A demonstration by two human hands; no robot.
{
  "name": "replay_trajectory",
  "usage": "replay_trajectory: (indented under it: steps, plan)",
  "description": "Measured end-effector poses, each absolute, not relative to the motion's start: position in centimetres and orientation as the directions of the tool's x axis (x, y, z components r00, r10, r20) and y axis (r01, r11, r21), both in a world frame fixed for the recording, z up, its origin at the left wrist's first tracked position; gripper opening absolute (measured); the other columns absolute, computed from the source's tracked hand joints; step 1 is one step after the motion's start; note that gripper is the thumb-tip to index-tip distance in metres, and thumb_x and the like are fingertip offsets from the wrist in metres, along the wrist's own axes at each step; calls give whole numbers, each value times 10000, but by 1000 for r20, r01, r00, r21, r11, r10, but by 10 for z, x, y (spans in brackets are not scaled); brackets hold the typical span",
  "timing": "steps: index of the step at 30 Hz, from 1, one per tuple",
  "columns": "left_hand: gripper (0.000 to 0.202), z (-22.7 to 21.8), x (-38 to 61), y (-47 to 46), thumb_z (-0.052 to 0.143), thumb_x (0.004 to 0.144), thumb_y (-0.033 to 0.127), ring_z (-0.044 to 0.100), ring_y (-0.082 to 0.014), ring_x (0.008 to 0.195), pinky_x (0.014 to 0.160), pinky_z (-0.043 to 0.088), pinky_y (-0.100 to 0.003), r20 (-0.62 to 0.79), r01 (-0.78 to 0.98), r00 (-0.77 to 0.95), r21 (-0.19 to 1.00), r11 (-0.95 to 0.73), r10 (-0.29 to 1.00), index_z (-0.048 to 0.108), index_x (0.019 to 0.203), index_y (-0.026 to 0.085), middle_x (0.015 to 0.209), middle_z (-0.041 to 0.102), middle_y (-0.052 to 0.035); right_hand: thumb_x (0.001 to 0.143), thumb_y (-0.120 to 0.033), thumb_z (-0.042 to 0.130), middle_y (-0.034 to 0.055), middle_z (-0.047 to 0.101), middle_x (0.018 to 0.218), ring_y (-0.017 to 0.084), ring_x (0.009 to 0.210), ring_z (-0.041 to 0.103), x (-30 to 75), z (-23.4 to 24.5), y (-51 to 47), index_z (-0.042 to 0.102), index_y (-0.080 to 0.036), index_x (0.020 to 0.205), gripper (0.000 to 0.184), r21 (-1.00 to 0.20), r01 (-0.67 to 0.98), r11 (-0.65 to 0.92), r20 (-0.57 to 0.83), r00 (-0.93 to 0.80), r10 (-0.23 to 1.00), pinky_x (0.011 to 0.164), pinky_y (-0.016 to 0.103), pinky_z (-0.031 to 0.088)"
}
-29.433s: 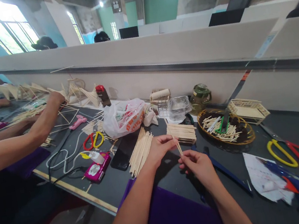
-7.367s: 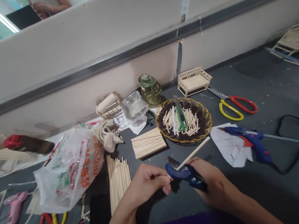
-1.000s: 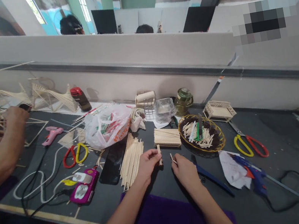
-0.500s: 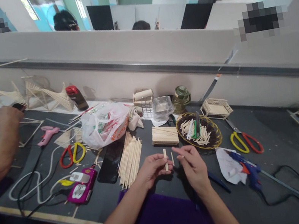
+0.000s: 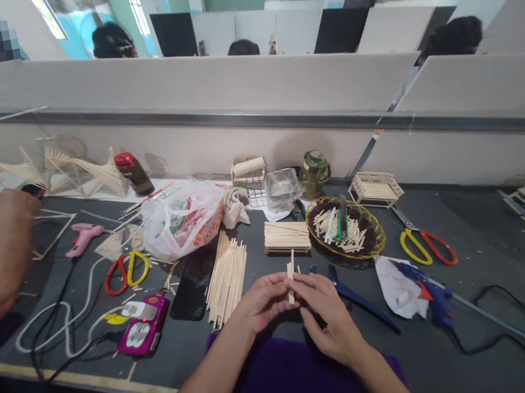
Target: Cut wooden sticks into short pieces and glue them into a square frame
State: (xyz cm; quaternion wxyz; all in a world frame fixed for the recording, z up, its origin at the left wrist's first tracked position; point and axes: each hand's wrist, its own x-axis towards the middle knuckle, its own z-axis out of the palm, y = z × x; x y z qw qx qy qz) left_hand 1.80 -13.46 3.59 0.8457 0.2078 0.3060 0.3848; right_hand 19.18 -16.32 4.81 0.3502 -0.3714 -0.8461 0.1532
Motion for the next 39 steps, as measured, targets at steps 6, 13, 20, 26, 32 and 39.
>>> replay_trajectory:
  steps: [6,13,20,26,32,39]
  plan:
    - [386,31,12,-143,787,662,260,640,-128,728,771,497,-262,-359,-457,549,628,630,755,692,1008,117,873,684,-85,857,-119,486,88,586,1272,221,1242,479,193,42,-175,439,-249,1348,510,-590,485,646,438,-480,760,1054,497,337]
    - [390,17,17,-158,806,617,293,615,-137,655,684,464,-268,-400,-355,408,758,547,821,701,950,119,802,683,-86,893,-264,507,80,674,1046,177,897,649,201,25,-184,569,-222,1223,338,-874,409,261,207,-173,963,839,338,516]
    - [180,23,28,-157,698,727,305,574,-171,771,750,422,-267,-124,-90,366,982,168,922,752,833,169,796,674,-57,847,-355,586,46,618,838,166,774,607,196,34,-164,711,-211,940,213,-930,317,185,137,-168,976,696,269,501]
    - [186,10,28,-158,656,766,312,613,-215,877,820,438,-295,-48,-23,356,998,60,933,762,877,207,908,703,-81,900,-255,507,46,620,875,165,838,602,194,33,-177,680,-227,948,182,-872,382,305,208,-272,939,760,271,480]
    - [171,9,28,-160,657,766,303,631,-221,868,815,441,-295,-49,-27,371,998,64,927,764,862,211,919,716,-90,896,-211,478,64,622,916,170,844,605,191,23,-181,626,-217,1046,211,-828,445,341,251,-251,935,766,281,496]
    - [154,14,27,-159,649,762,261,618,-212,870,818,436,-286,-48,31,350,999,40,935,757,863,217,911,712,-71,889,-233,479,63,636,890,176,835,621,188,25,-176,653,-213,947,184,-844,430,321,240,-232,943,765,279,505]
